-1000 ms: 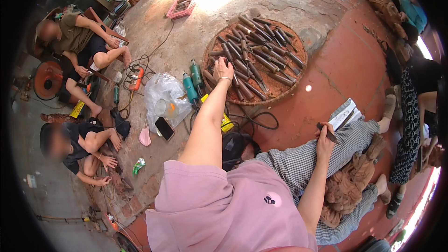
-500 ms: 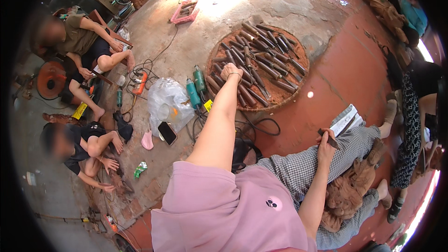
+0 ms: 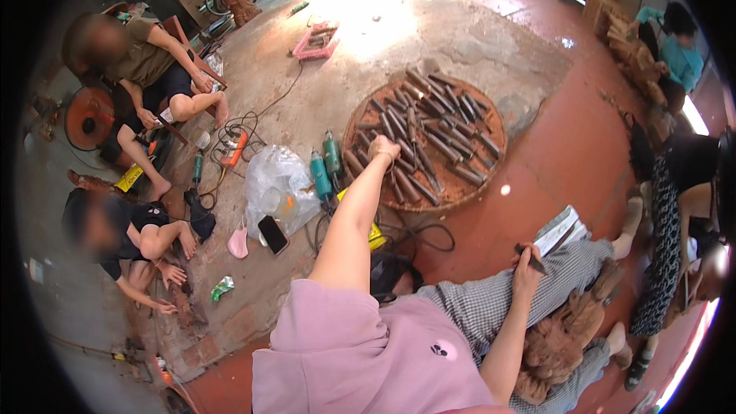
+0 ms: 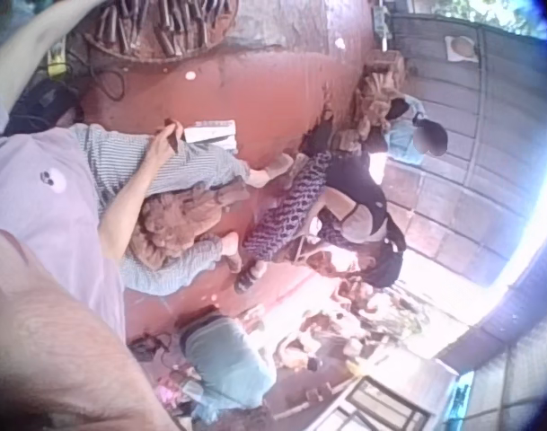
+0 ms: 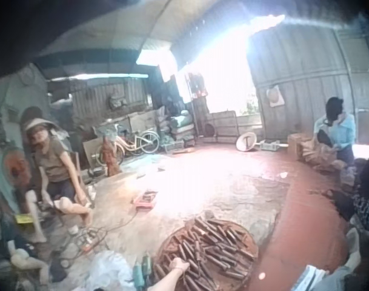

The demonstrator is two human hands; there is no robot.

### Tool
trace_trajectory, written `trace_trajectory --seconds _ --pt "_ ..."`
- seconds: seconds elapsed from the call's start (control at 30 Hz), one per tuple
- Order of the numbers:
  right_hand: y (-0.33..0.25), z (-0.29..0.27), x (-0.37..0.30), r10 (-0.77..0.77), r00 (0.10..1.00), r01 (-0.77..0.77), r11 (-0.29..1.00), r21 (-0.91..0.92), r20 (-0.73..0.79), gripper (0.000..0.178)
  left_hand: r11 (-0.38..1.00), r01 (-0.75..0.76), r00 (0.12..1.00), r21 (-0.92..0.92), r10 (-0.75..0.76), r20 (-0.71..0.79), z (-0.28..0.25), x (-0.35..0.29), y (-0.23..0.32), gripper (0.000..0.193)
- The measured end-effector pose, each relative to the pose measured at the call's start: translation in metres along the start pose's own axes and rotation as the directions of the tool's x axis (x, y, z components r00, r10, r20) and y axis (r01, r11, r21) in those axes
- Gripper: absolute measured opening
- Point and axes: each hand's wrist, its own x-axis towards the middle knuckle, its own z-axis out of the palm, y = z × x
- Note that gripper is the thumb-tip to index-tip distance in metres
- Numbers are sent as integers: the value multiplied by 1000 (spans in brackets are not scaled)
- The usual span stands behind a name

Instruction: The person sits on the floor and uses a carving knife to shape a large piece of wood resting on their lap. They repeatedly scrape and carve the surface, occasionally adjusting the wood's position and switching tools from a basket nearby.

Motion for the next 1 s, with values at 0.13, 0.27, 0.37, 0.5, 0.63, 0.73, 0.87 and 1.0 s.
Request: trace_trajectory --seconds 0.13,0.27,0.37,0.5,0.63,0.73,0.87,1.0 --pt "17 -3 6 -63 998 63 998 15 3 23 998 -61 994 20 62 -91 8 -8 -4 26" --pt "11 -3 4 -40 999 40 999 3 -10 22 994 -103 988 19 105 -112 12 -20 1 29" --pt "14 -2 3 -48 999 49 999 -12 6 22 983 -182 967 -1 179 -181 12 -23 -13 25" --pt "17 0 -4 1 1000 -1 1000 7 -9 24 966 -256 963 -43 250 -102 4 -33 -12 28" --pt "10 1 -2 0 1000 0 1000 -12 -13 25 964 -262 964 52 264 -27 -7 -55 -20 33" --pt "10 -4 -2 3 1000 -3 1000 -18 10 24 918 -250 965 308 213 151 -24 -83 1 45" --pt "17 -4 -4 -59 998 58 994 -95 -8 23 843 -279 928 460 113 354 -38 -103 13 52" --pt "0 -4 -6 28 999 -30 999 -29 -44 23 894 -228 879 387 17 477 -26 -118 19 41"
